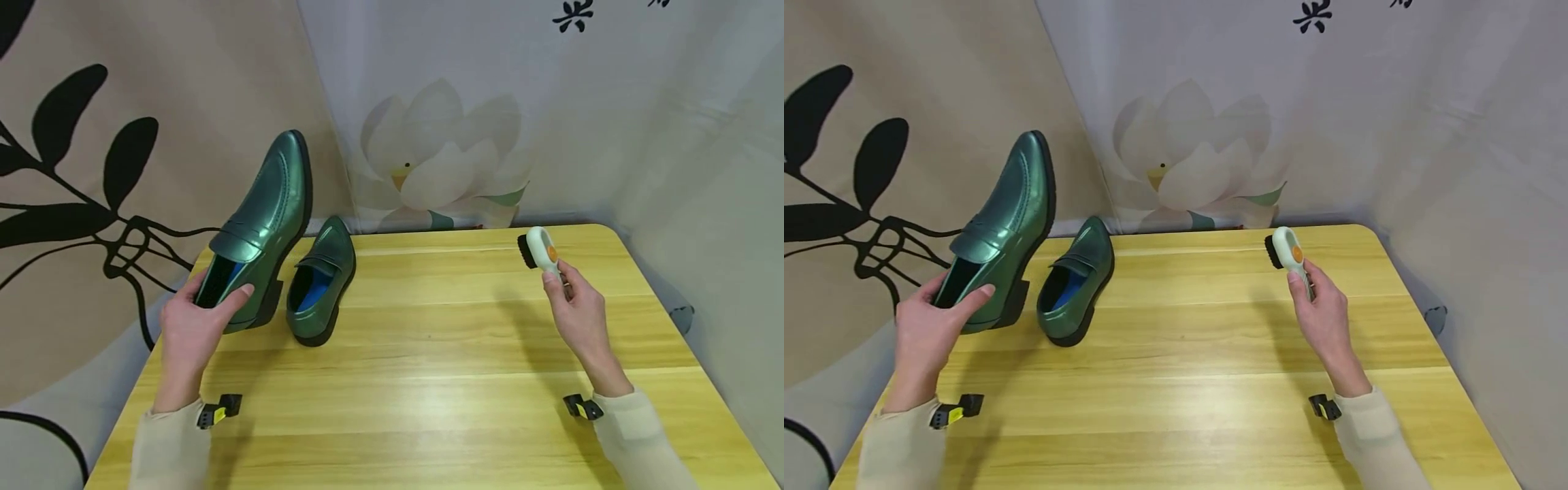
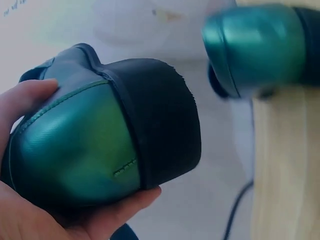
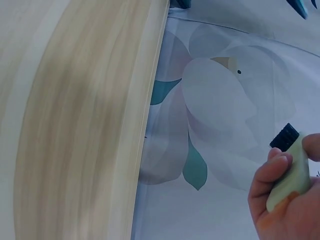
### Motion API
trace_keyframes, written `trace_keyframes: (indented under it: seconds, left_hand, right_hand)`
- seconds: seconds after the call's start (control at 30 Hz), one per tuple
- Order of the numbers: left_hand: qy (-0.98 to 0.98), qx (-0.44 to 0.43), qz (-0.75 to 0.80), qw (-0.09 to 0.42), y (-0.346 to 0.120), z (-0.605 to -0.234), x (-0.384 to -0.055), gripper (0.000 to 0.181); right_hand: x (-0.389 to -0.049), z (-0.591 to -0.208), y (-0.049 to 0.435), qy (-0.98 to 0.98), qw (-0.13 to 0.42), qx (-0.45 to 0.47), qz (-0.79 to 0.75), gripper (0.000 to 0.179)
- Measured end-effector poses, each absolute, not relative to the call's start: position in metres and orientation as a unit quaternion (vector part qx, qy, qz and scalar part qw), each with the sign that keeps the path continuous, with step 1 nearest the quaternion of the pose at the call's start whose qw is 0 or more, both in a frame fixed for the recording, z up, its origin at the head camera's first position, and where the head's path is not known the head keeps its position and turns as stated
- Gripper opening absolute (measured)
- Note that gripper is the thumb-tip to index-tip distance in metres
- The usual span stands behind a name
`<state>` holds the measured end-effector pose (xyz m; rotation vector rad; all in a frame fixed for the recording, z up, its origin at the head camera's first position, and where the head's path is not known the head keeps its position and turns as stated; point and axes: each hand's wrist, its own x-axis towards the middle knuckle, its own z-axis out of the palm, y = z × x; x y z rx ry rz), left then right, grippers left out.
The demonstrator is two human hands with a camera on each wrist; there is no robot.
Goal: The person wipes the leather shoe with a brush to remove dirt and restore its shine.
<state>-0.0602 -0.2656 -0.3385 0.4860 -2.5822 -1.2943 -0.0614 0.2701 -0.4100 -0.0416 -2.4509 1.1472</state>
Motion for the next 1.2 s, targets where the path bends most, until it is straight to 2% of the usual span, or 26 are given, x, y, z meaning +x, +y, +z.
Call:
trace_keyframes:
  seconds: [0.2, 0.4, 0.47, 0.63, 0.8, 1.2]
  left_hand:
    - [-0.896, 0.199, -0.393, 0.049, -0.300, -0.355, -0.071, 0.094]
    - [-0.928, 0.192, -0.320, -0.009, -0.324, -0.383, -0.086, 0.099]
    - [-0.940, 0.178, -0.289, -0.022, -0.327, -0.391, -0.091, 0.097]
    - [-0.960, 0.139, -0.240, -0.045, -0.329, -0.401, -0.099, 0.080]
    - [-0.960, 0.133, -0.226, -0.093, -0.325, -0.401, -0.105, 0.068]
    - [-0.952, 0.106, -0.246, -0.146, -0.299, -0.403, -0.116, 0.072]
  right_hand:
    - [-0.061, -0.409, 0.268, -0.883, 0.213, -0.011, 0.417, 0.046]
    - [-0.060, -0.412, 0.268, -0.885, 0.213, -0.009, 0.413, 0.045]
    - [-0.061, -0.413, 0.268, -0.887, 0.212, -0.008, 0.411, 0.045]
    - [-0.061, -0.415, 0.268, -0.888, 0.205, -0.007, 0.412, 0.046]
    - [-0.062, -0.415, 0.267, -0.889, 0.198, -0.006, 0.413, 0.047]
    - [-0.063, -0.418, 0.265, -0.893, 0.189, -0.001, 0.408, 0.049]
